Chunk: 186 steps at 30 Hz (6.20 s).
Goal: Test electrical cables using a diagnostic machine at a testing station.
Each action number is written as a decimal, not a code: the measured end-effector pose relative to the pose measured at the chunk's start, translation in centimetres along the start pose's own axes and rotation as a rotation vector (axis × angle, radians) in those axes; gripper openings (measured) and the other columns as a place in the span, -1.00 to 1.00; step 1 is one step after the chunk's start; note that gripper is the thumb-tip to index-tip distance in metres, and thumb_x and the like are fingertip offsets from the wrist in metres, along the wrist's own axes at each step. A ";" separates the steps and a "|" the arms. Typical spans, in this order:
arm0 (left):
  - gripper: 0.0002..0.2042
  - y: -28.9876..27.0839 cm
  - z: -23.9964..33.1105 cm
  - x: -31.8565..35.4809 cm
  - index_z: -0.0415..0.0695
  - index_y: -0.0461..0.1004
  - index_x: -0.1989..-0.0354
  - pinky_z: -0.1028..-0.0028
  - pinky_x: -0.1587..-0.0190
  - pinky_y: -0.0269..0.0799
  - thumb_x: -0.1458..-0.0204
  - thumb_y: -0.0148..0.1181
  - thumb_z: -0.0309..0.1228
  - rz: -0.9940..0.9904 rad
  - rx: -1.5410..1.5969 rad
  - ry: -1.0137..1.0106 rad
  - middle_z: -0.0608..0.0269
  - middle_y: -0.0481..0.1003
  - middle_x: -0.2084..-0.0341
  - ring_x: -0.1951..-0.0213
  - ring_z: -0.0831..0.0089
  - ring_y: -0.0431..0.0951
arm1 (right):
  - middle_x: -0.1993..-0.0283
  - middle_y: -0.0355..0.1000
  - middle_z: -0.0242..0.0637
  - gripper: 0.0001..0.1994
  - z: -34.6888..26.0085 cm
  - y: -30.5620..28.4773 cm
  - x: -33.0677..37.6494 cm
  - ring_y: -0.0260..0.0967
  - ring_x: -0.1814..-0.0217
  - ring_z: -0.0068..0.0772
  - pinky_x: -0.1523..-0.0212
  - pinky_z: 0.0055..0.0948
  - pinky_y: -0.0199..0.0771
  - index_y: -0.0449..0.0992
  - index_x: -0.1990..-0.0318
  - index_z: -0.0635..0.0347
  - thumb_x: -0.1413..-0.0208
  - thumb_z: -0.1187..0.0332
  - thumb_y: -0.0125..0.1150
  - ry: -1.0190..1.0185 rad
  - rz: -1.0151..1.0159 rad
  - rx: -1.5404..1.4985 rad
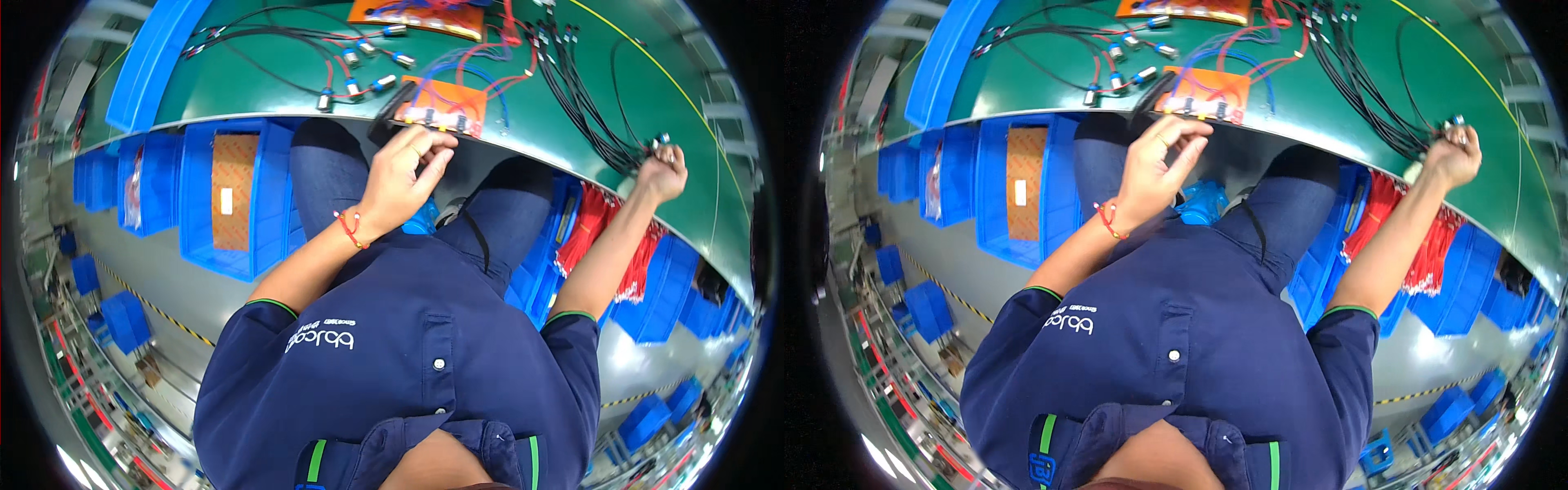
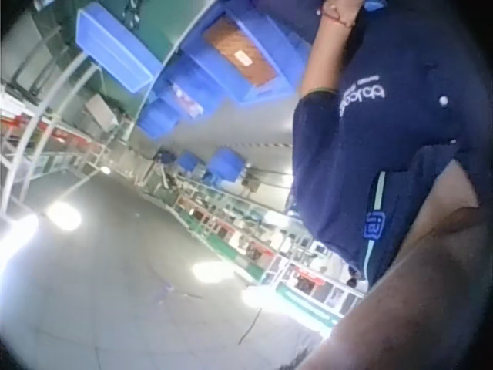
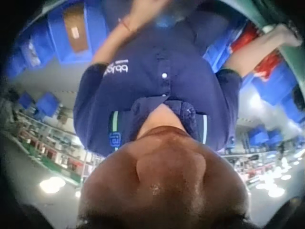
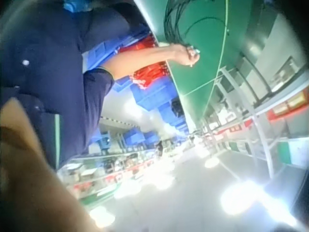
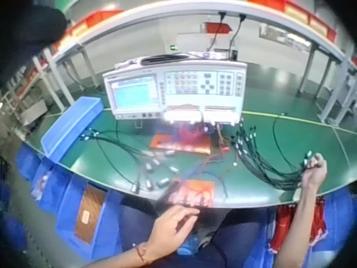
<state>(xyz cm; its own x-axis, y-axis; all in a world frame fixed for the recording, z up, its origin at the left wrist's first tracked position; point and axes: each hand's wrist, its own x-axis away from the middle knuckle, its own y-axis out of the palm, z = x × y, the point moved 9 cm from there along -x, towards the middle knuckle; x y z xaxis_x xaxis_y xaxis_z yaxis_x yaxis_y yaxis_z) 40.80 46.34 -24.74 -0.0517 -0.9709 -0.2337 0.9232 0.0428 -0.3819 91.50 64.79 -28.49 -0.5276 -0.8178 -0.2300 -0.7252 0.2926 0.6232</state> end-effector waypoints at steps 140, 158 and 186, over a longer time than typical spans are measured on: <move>-0.73 9.1 2.0 -1.9 -0.26 0.47 0.21 0.68 0.62 0.16 -0.29 -0.06 -0.30 -0.230 0.688 -0.344 0.37 0.38 0.68 0.69 0.74 0.23 | 0.56 0.01 -0.35 -0.85 -9.0 -3.0 15.4 -0.04 0.43 -0.42 0.20 -0.39 0.04 0.16 0.62 0.11 0.28 0.42 0.04 0.181 -0.006 -0.314; -0.76 -10.5 -6.6 -10.8 -0.25 0.55 0.21 0.49 0.25 0.49 -0.09 0.22 -0.31 0.358 0.000 -0.145 0.21 0.59 0.38 0.33 0.50 0.58 | 0.51 0.17 -0.27 -0.85 -1.9 2.5 6.0 0.05 0.40 -0.36 0.20 -0.35 0.08 0.37 0.48 0.26 0.19 0.38 -0.05 -0.011 -0.141 -0.178; -0.84 -15.7 -9.4 -13.7 -0.10 0.41 0.34 0.51 0.29 0.43 -0.15 0.10 -0.28 0.415 1.192 -0.079 0.32 0.47 0.44 0.43 0.48 0.45 | -0.05 0.38 -0.17 -0.63 -2.0 21.2 17.5 0.21 -0.16 -0.21 -0.22 -0.28 0.10 0.46 0.00 0.23 -0.04 0.28 0.20 -0.423 -0.411 0.968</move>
<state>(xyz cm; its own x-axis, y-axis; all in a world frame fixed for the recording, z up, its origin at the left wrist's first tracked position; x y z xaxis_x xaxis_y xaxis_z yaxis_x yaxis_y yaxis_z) 23.39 61.24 -23.96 0.3086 -0.9484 -0.0733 0.6361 0.1485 0.7571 67.78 55.70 -17.78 -0.1443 -0.7608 -0.6328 -0.8183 0.4513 -0.3560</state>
